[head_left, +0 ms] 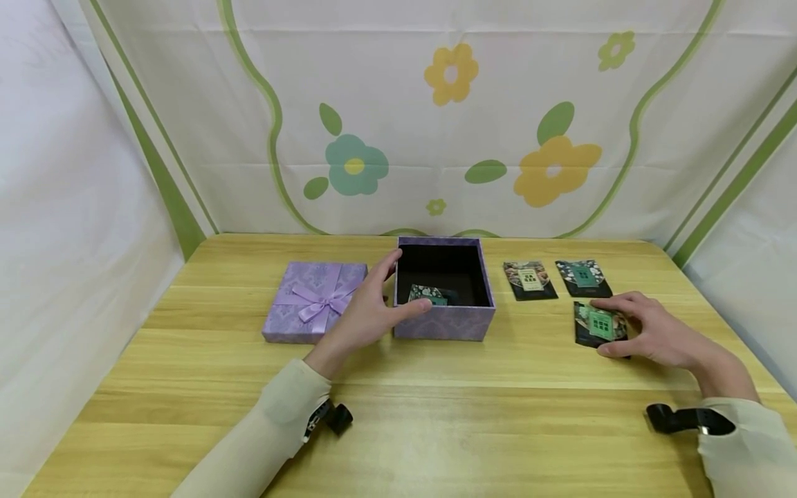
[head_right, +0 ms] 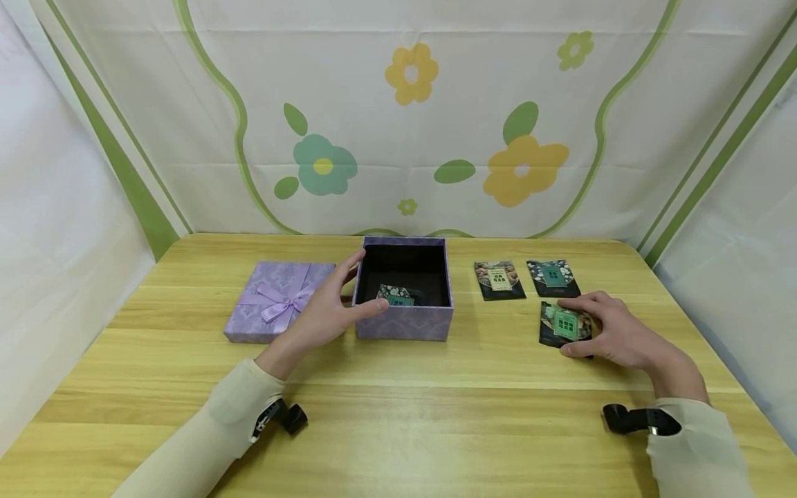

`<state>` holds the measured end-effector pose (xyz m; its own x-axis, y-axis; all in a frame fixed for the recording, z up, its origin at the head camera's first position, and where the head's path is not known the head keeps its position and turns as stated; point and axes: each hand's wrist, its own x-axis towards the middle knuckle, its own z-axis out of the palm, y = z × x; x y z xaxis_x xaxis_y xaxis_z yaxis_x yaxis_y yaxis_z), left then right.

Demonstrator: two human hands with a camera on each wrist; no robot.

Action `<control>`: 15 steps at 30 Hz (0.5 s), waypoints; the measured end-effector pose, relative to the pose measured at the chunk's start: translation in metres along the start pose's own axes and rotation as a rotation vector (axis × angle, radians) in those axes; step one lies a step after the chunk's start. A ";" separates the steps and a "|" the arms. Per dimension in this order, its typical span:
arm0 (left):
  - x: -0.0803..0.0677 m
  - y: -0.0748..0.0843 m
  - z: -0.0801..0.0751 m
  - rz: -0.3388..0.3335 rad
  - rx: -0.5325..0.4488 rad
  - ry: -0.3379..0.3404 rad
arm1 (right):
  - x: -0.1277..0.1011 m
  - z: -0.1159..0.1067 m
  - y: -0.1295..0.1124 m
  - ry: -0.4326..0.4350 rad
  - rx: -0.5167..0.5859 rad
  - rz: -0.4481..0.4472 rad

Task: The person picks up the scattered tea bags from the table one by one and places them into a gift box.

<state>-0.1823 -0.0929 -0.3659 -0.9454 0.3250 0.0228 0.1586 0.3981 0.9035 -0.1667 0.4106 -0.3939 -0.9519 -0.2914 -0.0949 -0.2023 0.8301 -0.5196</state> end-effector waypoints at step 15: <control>0.001 -0.001 0.000 0.009 0.009 0.000 | 0.000 0.000 -0.002 0.021 -0.035 -0.005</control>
<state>-0.1836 -0.0927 -0.3673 -0.9442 0.3280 0.0307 0.1693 0.4032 0.8993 -0.1665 0.4091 -0.3934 -0.9554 -0.2857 -0.0741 -0.2146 0.8447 -0.4904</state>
